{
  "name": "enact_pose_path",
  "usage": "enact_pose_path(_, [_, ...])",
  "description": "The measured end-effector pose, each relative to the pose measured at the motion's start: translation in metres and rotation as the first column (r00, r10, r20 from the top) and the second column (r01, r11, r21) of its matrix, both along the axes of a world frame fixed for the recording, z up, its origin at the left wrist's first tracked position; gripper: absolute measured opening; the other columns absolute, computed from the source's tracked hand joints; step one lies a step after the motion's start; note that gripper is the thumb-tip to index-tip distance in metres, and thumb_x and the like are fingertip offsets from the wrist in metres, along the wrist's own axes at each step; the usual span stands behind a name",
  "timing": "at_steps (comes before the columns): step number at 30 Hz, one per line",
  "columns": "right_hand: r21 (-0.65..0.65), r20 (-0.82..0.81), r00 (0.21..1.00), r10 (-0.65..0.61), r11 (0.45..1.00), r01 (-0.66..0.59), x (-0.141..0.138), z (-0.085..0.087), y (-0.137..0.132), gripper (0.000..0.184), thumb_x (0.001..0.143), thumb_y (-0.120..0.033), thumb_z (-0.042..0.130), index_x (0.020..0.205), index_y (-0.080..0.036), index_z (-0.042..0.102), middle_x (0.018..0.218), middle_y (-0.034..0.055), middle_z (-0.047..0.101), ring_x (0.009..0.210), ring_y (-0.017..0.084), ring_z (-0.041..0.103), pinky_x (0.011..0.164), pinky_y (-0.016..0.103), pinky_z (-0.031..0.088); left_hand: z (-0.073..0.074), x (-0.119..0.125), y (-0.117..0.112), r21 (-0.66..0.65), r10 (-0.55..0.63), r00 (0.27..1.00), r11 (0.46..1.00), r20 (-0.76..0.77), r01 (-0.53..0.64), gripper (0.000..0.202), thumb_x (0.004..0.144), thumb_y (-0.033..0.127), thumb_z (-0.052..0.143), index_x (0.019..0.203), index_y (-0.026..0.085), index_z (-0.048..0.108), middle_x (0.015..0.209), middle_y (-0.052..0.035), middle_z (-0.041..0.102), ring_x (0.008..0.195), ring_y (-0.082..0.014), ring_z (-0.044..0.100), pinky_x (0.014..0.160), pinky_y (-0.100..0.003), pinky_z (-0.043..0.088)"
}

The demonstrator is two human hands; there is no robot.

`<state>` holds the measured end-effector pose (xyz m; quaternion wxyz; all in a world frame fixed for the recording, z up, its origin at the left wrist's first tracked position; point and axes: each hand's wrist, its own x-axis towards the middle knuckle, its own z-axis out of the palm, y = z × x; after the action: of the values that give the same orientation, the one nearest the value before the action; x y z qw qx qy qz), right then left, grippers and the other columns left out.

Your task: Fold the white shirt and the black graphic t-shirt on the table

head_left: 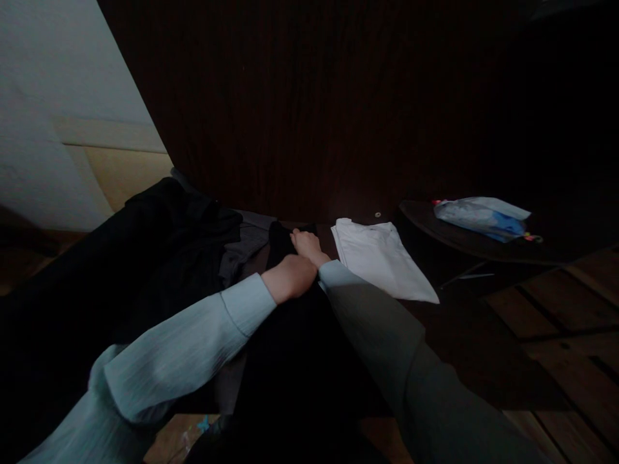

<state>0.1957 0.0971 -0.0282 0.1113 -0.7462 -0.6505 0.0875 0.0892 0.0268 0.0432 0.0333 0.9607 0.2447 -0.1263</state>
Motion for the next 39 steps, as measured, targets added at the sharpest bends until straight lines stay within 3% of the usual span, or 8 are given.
enact_pose_path(5, [0.035,0.103,0.995,-0.017,0.999,0.014,-0.005,0.002,-0.004,0.033,0.092,-0.029,0.028,0.103,-0.013,0.054,0.097,0.0152,0.064,0.092,0.021,0.061,0.076,0.029,0.045,-0.065,-0.022,-0.025,0.07,-0.047,0.979,0.997,0.198,0.034,0.047,0.083,0.033,0.044,0.123,0.008,0.046,0.132,-0.021,0.041,0.124,-0.0303,0.037,0.098,-0.042,0.033])
enact_pose_path(9, [0.044,0.134,0.99,-0.045,0.998,0.04,-0.006,0.0,-0.004,0.035,0.092,-0.029,0.025,0.104,-0.013,0.054,0.098,0.016,0.064,0.09,0.022,0.062,0.073,0.029,0.045,-0.088,-0.028,-0.002,0.044,0.012,0.934,0.999,0.357,-0.03,0.058,0.087,0.048,0.028,0.129,0.008,0.037,0.137,-0.0181,0.034,0.13,-0.0243,0.025,0.103,-0.039,0.026])
enact_pose_path(18, [0.064,0.152,0.987,-0.055,0.997,0.046,-0.002,-0.003,0.007,0.035,0.092,-0.027,0.025,0.102,-0.012,0.055,0.097,0.0173,0.064,0.09,0.022,0.062,0.073,0.031,0.045,-0.093,-0.024,0.009,0.053,0.034,0.921,0.997,0.389,-0.059,0.061,0.088,0.048,0.023,0.131,0.006,0.032,0.14,-0.018,0.03,0.132,-0.0242,0.021,0.105,-0.041,0.023])
enact_pose_path(21, [0.115,0.149,0.987,0.056,0.991,-0.073,-0.004,-0.001,0.003,0.033,0.091,-0.028,0.028,0.1,-0.014,0.057,0.1,0.0144,0.063,0.095,0.02,0.059,0.078,0.03,0.044,-0.096,-0.025,0.005,0.067,0.027,0.92,0.996,0.391,-0.057,0.062,0.088,0.048,0.022,0.13,0.004,0.032,0.139,-0.0185,0.03,0.131,-0.0252,0.022,0.105,-0.041,0.024])
enact_pose_path(25, [0.251,0.148,0.861,0.487,0.823,-0.509,-0.001,-0.008,0.004,0.029,0.089,-0.029,0.037,0.104,-0.014,0.057,0.111,0.0104,0.058,0.108,0.017,0.05,0.091,0.029,0.038,-0.101,-0.026,-0.003,0.052,0.025,0.907,0.997,0.421,-0.052,0.061,0.088,0.048,0.023,0.13,0.005,0.031,0.139,-0.0183,0.032,0.131,-0.025,0.024,0.105,-0.04,0.024])
enact_pose_path(28, [0.249,0.125,0.776,0.619,0.737,-0.628,0.002,-0.017,0.012,0.038,0.089,-0.034,0.037,0.12,-0.016,0.048,0.127,0.0083,0.049,0.12,0.018,0.04,0.101,0.036,0.03,-0.103,-0.026,-0.006,0.029,0.029,0.899,0.998,0.436,-0.047,0.061,0.087,0.048,0.027,0.131,0.006,0.03,0.14,-0.0181,0.029,0.132,-0.0254,0.021,0.105,-0.041,0.024])
enact_pose_path(33, [0.12,0.087,0.832,0.548,0.823,-0.555,0.003,-0.024,0.032,0.054,0.087,-0.048,0.034,0.133,-0.019,0.034,0.141,0.007,0.029,0.13,0.021,0.025,0.106,0.045,0.019,-0.101,-0.023,-0.003,0.014,0.049,0.905,0.998,0.422,-0.06,0.063,0.087,0.047,0.027,0.131,0.003,0.03,0.141,-0.0184,0.027,0.132,-0.026,0.019,0.106,-0.04,0.022])
enact_pose_path(39, [0.191,0.103,0.904,0.414,0.884,-0.427,-0.005,-0.018,0.032,0.047,0.088,-0.041,0.035,0.129,-0.018,0.04,0.139,0.005,0.035,0.128,0.02,0.029,0.106,0.04,0.021,-0.099,-0.023,-0.002,0.035,0.048,0.908,0.997,0.417,-0.068,0.063,0.087,0.047,0.027,0.131,0.002,0.031,0.14,-0.0188,0.027,0.131,-0.0261,0.021,0.106,-0.04,0.022])
